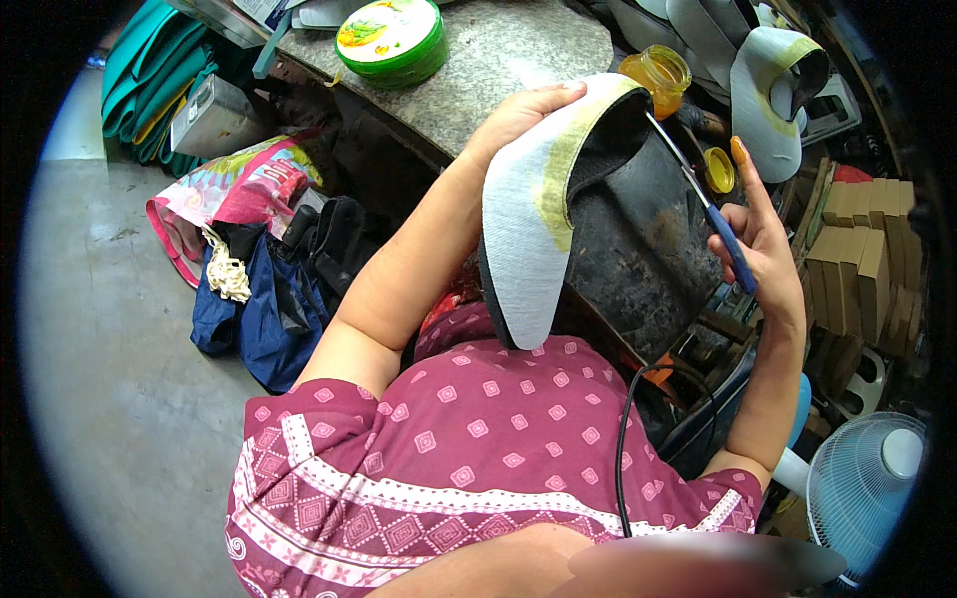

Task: The person applies glue to the edges of a shoe upper and a sole piece, then presses them together. They repeat this process with additional shoe parts, using scissors to trim excess material and ensuring the pieces are aligned.

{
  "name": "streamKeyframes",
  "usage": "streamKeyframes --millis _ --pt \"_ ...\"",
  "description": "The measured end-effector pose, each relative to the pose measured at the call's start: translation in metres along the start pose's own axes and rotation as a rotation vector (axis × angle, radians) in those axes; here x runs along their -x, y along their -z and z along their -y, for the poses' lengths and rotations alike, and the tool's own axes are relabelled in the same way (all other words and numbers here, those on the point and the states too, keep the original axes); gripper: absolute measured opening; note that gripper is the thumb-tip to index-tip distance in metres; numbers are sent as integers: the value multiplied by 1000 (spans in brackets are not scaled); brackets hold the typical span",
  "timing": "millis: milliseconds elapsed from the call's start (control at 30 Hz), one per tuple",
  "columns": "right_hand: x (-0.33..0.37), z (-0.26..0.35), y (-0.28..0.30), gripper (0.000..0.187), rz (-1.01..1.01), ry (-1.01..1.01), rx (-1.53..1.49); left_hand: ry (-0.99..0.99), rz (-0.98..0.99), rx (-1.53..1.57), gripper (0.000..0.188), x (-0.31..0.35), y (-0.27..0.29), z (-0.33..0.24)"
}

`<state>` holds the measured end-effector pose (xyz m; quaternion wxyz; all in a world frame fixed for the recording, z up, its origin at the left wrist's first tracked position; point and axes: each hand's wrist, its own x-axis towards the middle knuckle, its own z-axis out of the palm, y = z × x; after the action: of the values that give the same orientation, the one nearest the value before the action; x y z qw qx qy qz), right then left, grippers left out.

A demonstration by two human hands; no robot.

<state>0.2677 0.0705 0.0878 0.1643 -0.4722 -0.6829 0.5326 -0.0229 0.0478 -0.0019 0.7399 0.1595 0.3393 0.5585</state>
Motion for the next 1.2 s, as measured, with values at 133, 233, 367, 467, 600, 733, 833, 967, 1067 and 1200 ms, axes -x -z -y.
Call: streamKeyframes --millis 133,233,367,467,600,733,833,967,1067,1200 --pt "11 -6 7 110 9 2 -55 52 219 203 29 -7 16 -4" --pt "23 -18 10 111 -65 -2 -10 -101 215 159 30 -13 17 0" --pt "29 -45 1 114 -273 -103 642 -79 277 240 35 -5 5 11" --pt "27 -58 -8 106 -258 81 630 47 320 166 33 0 -5 11" --pt "25 -52 -12 92 -314 158 619 -75 359 128 30 4 -6 6" --pt "18 -24 -22 89 -352 184 427 -227 183 -8 23 8 -10 5" --pt "8 -6 -49 99 -313 579 8 -316 183 17 24 7 -31 13" --pt "2 5 -79 113 -289 721 412 -396 136 11 29 6 -57 22" --pt "-5 8 -72 101 -389 579 321 -531 159 -378 28 11 -44 10" --pt "-15 9 -47 83 -348 534 -10 -1468 -460 -1459 48 17 -13 3"
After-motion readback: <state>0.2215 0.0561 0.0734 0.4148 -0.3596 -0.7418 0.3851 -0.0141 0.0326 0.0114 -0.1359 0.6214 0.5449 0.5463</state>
